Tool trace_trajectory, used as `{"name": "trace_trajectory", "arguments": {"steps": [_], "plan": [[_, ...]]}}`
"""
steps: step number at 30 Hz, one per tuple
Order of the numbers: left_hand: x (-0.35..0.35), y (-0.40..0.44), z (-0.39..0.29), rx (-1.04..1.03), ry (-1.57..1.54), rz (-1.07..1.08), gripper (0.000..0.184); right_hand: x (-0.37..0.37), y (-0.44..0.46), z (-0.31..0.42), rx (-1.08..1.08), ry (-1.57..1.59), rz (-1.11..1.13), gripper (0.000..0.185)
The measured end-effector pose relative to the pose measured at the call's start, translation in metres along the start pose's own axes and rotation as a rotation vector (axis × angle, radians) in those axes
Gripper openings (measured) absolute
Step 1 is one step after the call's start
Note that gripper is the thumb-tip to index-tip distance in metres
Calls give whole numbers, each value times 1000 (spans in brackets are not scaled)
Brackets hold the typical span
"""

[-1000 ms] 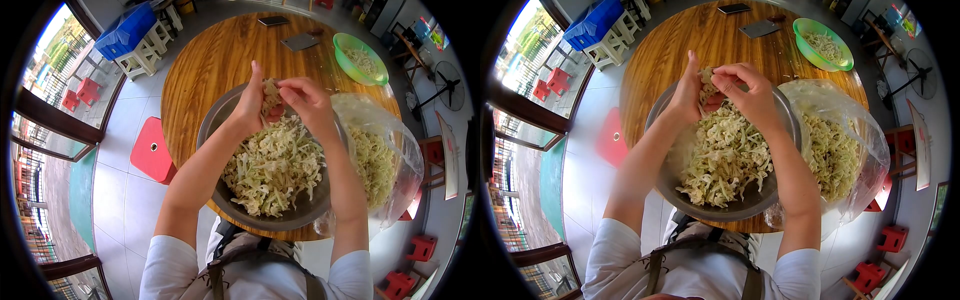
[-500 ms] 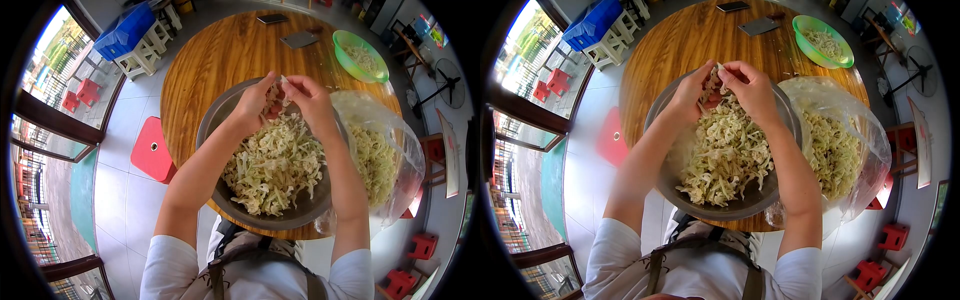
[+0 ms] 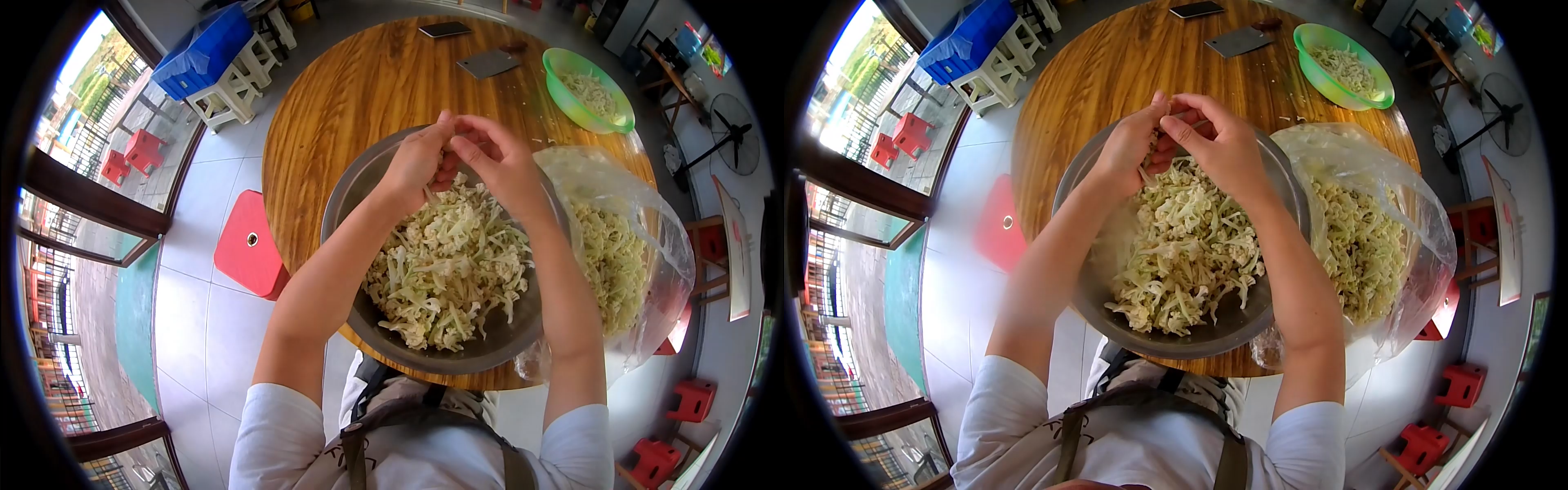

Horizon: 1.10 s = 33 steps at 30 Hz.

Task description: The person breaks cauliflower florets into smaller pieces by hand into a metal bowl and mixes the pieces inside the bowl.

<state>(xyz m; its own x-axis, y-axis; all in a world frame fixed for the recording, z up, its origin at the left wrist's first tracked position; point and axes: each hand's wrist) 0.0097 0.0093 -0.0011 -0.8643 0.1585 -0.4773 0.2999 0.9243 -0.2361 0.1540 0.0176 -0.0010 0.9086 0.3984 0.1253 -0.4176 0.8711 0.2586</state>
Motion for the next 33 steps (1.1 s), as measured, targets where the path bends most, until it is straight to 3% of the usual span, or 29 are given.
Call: {"name": "trace_trajectory", "arguments": {"steps": [8, 11, 14, 17, 18, 22, 23, 28, 31, 33], "plan": [[-6, -7, -4, -2, -113, 14, 50, 10, -1, -2, -122, 142, -27, 19], [13, 4, 3, 29, -394, 73, 52, 19, 3, -11, -39, 274, -45, 15], [29, 14, 5, 61, -698, -55, 51, 17, 3, -10, -40, -120, -203, 19], [34, 18, 6, 7, -702, -95, 53, 6, 0, -7, 143, -399, -156, 29], [35, 18, 7, -3, -694, -94, 53, 2, -5, 5, 26, -264, -3, 37], [26, 13, 5, -63, -633, -188, 51, -10, -11, -1, 43, -296, 275, 34], [20, 11, 3, -82, -612, -233, 51, -12, -11, -4, 39, -283, 234, 33], [12, 6, 2, -70, -664, 16, 51, -7, -5, -10, 12, -289, -11, 23], [18, 9, 7, -37, -631, 100, 48, -2, -4, 0, -127, -260, -91, 20], [19, 11, 8, -8, -598, 131, 46, 0, -2, -9, -106, -214, -100, 20]]}}
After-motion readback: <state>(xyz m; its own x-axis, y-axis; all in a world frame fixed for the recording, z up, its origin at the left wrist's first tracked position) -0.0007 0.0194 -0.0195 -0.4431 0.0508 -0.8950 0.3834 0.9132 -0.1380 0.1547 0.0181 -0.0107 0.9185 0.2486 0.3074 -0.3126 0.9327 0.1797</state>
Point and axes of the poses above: each hand's wrist, its own y-axis towards the middle knuckle, its own x-axis out of the back of the hand, z = x × y, and after that the axes turned 5 degrees about z, right-handed
